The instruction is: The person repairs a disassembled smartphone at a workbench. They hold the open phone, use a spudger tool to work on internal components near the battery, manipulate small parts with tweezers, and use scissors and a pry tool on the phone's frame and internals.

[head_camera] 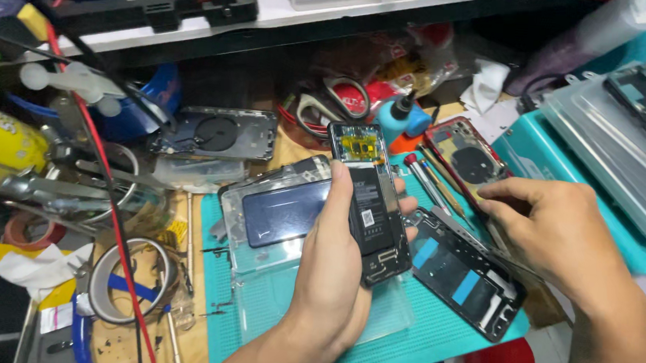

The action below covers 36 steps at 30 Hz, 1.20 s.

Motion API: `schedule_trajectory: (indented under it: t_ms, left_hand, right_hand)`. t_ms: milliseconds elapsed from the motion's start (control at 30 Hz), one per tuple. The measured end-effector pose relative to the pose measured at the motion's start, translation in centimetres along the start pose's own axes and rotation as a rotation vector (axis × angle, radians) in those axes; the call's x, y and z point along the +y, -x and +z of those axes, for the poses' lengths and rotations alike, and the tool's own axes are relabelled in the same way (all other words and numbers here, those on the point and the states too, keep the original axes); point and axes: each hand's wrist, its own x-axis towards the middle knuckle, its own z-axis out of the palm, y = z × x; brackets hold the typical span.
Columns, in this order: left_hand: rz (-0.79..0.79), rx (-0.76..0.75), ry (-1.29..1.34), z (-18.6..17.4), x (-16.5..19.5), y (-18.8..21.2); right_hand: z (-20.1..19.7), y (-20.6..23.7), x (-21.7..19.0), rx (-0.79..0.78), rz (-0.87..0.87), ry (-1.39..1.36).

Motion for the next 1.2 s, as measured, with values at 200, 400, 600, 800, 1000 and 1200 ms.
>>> schedule_trajectory:
  t_ms: [200,400,600,800,1000,1200]
  left_hand:
    - [0.130,-0.139,-0.027,2.3,-2.8,-1.4]
    - [0.133,0.017,-0.033,1.4,-3.0,-1.4]
    - [0.176,0.086,0.003,-0.5,-2.2,-1.2]
    - [0.185,0.049,0.010,-0.7,-2.0,-1.3]
    - [0.142,-0.103,-0.006,-1.1,-1.9,-0.4]
    - [0.229,-0.141,-0.010,-3.1,0.0,1.3]
  right_hand:
    - [-0.7,1.4,2.3,-0.080,-0.042,0.024]
    - [0.2,0.3,2.6,0.057,-0.262,-0.122]
    - [2.2,-2.9,1.0,-0.025,-0.245,0.071]
    - [4.8,-6.6,0.5,0.117,-0.428,0.327]
    - [6.6,-10.4,0.6,-0.005,-0.297,0.504]
    - [4.9,-10.3,-1.0,-0.175,-0.200,0.364]
